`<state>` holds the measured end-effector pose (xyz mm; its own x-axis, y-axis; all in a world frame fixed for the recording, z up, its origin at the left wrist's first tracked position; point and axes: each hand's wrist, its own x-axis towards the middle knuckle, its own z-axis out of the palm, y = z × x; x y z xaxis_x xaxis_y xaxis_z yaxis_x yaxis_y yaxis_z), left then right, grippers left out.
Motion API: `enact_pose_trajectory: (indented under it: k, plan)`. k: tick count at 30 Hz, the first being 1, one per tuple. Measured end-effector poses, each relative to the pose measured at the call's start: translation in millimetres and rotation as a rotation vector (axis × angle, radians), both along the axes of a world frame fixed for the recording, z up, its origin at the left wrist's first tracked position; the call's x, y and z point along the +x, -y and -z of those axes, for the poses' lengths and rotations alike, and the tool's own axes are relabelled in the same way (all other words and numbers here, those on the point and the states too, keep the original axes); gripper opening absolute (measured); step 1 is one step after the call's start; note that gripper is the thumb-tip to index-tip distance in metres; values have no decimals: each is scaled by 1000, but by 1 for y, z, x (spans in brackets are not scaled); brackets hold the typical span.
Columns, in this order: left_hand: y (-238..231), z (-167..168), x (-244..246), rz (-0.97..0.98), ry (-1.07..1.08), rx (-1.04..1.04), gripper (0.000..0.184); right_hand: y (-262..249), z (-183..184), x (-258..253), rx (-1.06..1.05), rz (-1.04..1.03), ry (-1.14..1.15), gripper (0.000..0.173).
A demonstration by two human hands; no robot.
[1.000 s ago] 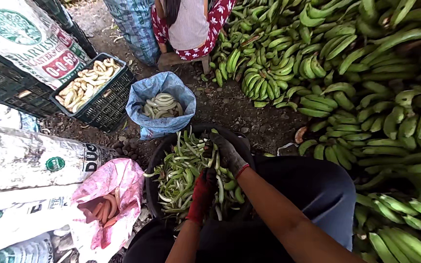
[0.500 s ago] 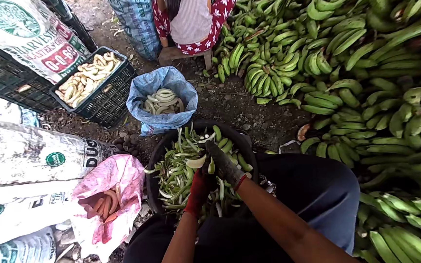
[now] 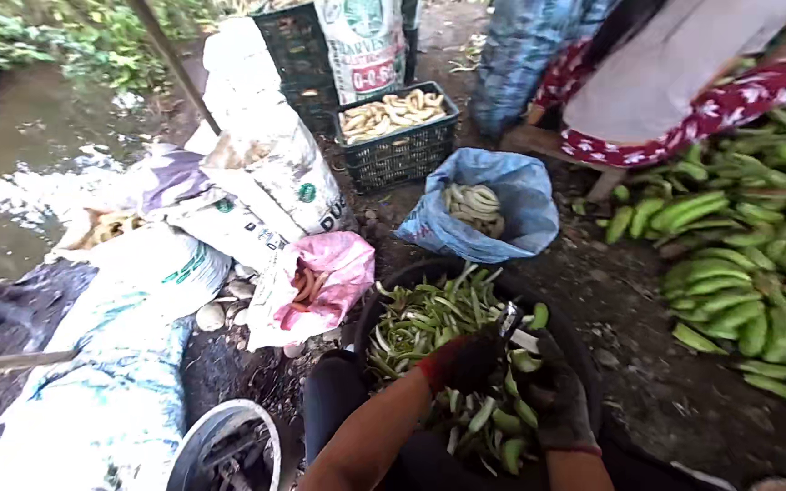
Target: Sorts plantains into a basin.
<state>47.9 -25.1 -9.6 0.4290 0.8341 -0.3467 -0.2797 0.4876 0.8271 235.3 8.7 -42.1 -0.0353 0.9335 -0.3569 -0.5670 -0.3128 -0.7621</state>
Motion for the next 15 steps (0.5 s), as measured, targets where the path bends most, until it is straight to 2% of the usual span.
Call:
enact_pose_trajectory:
  k: [1, 3, 5, 8, 10, 12, 15]
  plan:
    - [-4, -10, -10, -75, 94, -54, 43, -2, -5, -3, -9, 44, 12, 28]
    - [-8, -33, -37, -270, 224, -33, 39, -5, -15, -13, -26, 86, 2, 26]
    - [-7, -49, -68, -487, 370, 73, 39, -3, -13, -20, -23, 57, -4, 26]
    - [-5, -56, -118, -789, 507, 330, 53, 9, 5, -37, -116, -33, 19, 24]
    - [4, -63, -150, -981, 534, 421, 57, 17, 21, -55, -269, -50, 60, 25]
    - [16, -71, -178, -1201, 517, 415, 65, 21, 25, -82, -358, -70, 102, 25]
    - [26, -68, -208, -1443, 491, 398, 66, 6, 4, -139, -288, -199, 181, 29]
